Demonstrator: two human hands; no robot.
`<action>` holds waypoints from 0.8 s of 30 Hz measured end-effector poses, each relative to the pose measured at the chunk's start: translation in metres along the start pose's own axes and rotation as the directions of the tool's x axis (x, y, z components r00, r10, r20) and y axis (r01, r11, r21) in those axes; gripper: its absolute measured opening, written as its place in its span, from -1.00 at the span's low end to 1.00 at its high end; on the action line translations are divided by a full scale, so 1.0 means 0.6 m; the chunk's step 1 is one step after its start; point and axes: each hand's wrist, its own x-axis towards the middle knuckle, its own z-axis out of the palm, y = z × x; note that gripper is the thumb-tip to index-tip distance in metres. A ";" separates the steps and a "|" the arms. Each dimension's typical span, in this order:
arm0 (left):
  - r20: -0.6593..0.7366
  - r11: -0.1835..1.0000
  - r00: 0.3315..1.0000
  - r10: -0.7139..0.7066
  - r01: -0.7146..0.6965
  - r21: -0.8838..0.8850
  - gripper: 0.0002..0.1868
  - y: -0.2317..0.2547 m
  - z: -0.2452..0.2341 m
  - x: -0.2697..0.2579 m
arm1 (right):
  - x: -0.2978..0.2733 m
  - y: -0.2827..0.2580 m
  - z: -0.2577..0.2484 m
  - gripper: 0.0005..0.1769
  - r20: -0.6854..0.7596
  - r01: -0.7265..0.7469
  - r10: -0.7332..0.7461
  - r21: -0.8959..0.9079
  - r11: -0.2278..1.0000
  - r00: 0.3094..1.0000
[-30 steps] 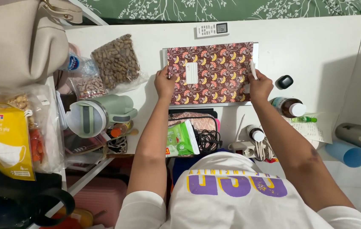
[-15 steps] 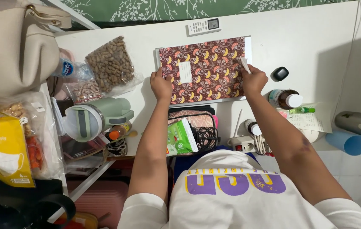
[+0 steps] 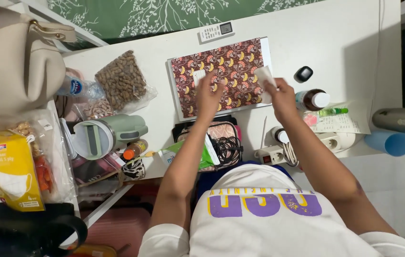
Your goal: The person wipes a banana-patterned folder with a white wipe, then picks up and coils a white USB cable. They place the wipe and cable on the folder, move a green packet and a small brown bottle, and finally pick up and inspect a silver tumbler. The workspace remains cluttered with various items throughout.
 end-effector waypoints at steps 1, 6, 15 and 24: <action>0.152 0.981 0.988 0.018 0.012 -0.196 -0.42 0.028 0.006 -0.017 | -0.026 -0.019 -0.003 -0.73 0.091 -0.005 -0.005 0.103 0.995 0.996; 0.402 0.743 0.904 0.145 0.169 -0.648 -0.31 0.060 0.080 -0.085 | -0.101 -0.065 -0.043 -0.76 0.187 -0.049 -0.011 0.312 0.949 0.982; 0.465 0.626 0.883 0.062 0.329 -0.707 -0.77 0.089 0.109 -0.137 | -0.145 -0.049 -0.121 -0.87 0.055 0.046 -0.064 0.282 0.958 0.996; 0.483 0.656 0.832 0.274 0.205 -0.726 -0.75 0.157 0.157 -0.145 | -0.156 -0.074 -0.192 -0.85 -0.134 0.062 0.003 0.480 0.875 0.991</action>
